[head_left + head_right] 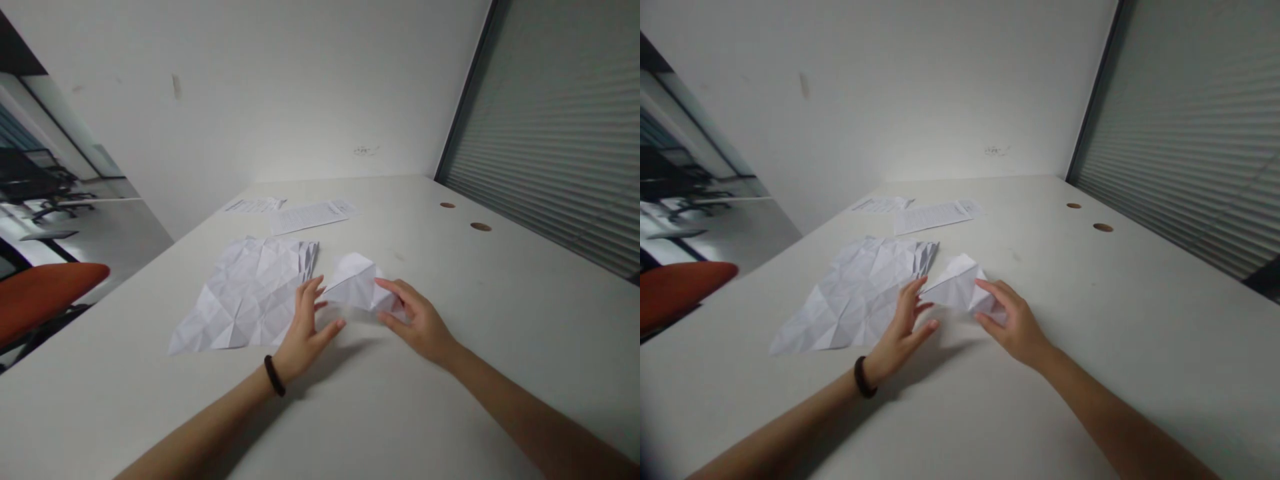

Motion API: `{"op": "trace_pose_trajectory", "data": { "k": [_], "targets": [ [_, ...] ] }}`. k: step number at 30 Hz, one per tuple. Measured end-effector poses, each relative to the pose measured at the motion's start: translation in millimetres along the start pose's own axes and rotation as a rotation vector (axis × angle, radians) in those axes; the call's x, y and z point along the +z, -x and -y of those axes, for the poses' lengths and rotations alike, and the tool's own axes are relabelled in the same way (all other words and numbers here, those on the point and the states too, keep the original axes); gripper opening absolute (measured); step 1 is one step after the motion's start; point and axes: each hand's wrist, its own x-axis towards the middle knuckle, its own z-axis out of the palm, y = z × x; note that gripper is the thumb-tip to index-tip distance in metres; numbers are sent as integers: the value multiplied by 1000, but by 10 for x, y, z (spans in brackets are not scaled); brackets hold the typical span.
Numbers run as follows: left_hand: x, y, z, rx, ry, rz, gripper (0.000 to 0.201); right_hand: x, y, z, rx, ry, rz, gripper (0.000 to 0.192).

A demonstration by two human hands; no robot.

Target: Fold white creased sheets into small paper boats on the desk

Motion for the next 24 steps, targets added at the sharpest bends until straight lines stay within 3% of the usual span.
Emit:
{"op": "trace_pose_trajectory", "data": {
  "k": [4,9,12,17,22,24],
  "targets": [
    [106,6,14,-269,580,148,59,66,60,56,-224,260,100,49],
    [114,-28,-63,-377,853,66,53,75,62,13,-262,327,96,53],
    [95,-37,-87,-395,914,43,47,62,56,-11,-240,316,89,52],
    [82,-46,-44,-392,873,-11,26,81,59,-11,-110,259,190,46],
    [75,-43,-62,-411,741,92,27,132,20,-43,34,76,15,33],
    [75,-37,-78,-407,690,150,28,150,2,-63,107,-62,3,32]
  ]
}}
